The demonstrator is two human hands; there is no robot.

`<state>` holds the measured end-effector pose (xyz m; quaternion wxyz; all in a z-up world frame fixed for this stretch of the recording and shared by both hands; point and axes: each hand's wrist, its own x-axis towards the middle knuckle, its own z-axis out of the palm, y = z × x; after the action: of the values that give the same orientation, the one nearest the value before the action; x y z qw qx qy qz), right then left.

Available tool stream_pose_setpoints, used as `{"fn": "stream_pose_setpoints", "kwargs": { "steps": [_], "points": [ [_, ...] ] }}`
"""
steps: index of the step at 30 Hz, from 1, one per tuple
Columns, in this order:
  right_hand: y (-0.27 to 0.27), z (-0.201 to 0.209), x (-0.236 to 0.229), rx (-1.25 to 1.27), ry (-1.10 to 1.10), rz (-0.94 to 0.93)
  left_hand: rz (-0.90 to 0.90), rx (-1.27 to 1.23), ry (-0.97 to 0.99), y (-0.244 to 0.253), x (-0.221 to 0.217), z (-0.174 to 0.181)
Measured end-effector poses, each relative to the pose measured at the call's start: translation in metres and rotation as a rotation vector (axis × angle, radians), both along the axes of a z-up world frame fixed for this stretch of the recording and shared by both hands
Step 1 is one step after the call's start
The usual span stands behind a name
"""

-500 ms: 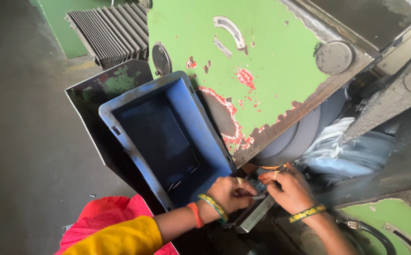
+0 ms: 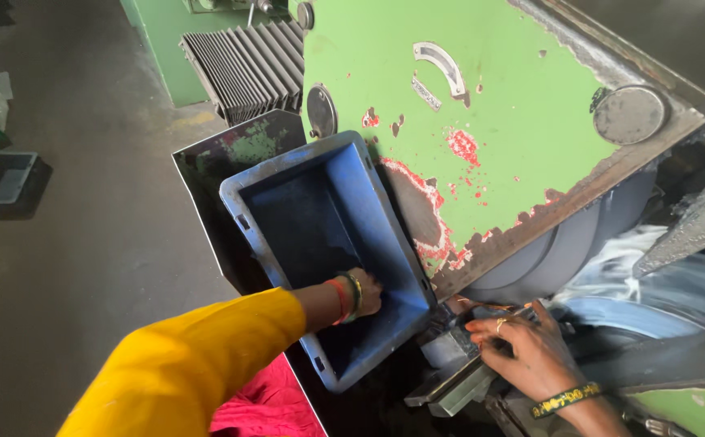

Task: The person repeatedly picks small metal pins from a blue bin and presses them against a rotating grinding wheel to smooth or shape them. The person handles the pins one at a time, using both hands to position each pin against the wheel.

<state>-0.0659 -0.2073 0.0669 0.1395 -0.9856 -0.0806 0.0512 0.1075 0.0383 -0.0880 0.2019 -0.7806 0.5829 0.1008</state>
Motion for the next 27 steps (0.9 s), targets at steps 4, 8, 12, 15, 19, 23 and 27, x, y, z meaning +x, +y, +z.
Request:
{"fn": "stream_pose_setpoints", "kwargs": {
  "steps": [4,8,12,15,19,23,27],
  "points": [
    [0.000,-0.004,0.000,-0.050,0.063,-0.092,-0.176,0.205,-0.046,-0.023,0.027,-0.060],
    [-0.001,-0.003,0.001,-0.059,0.052,-0.084,-0.243,0.079,-0.085,-0.033,0.039,-0.105],
    [-0.001,-0.003,0.002,-0.070,0.070,-0.098,-0.026,0.184,-0.008,-0.032,0.045,-0.119],
    [0.000,-0.004,0.000,-0.051,0.072,-0.113,0.046,0.125,-0.021,-0.030,0.044,-0.109],
    [-0.002,-0.004,0.003,-0.044,0.062,-0.122,0.320,-0.082,0.067,-0.027,0.030,-0.050],
    [-0.006,-0.009,0.000,-0.005,0.050,-0.129,0.713,-0.467,0.671,-0.012,-0.004,0.035],
    [-0.007,-0.012,0.003,0.000,0.031,-0.140,0.647,-0.660,1.140,-0.013,-0.055,0.111]
  ]
}}
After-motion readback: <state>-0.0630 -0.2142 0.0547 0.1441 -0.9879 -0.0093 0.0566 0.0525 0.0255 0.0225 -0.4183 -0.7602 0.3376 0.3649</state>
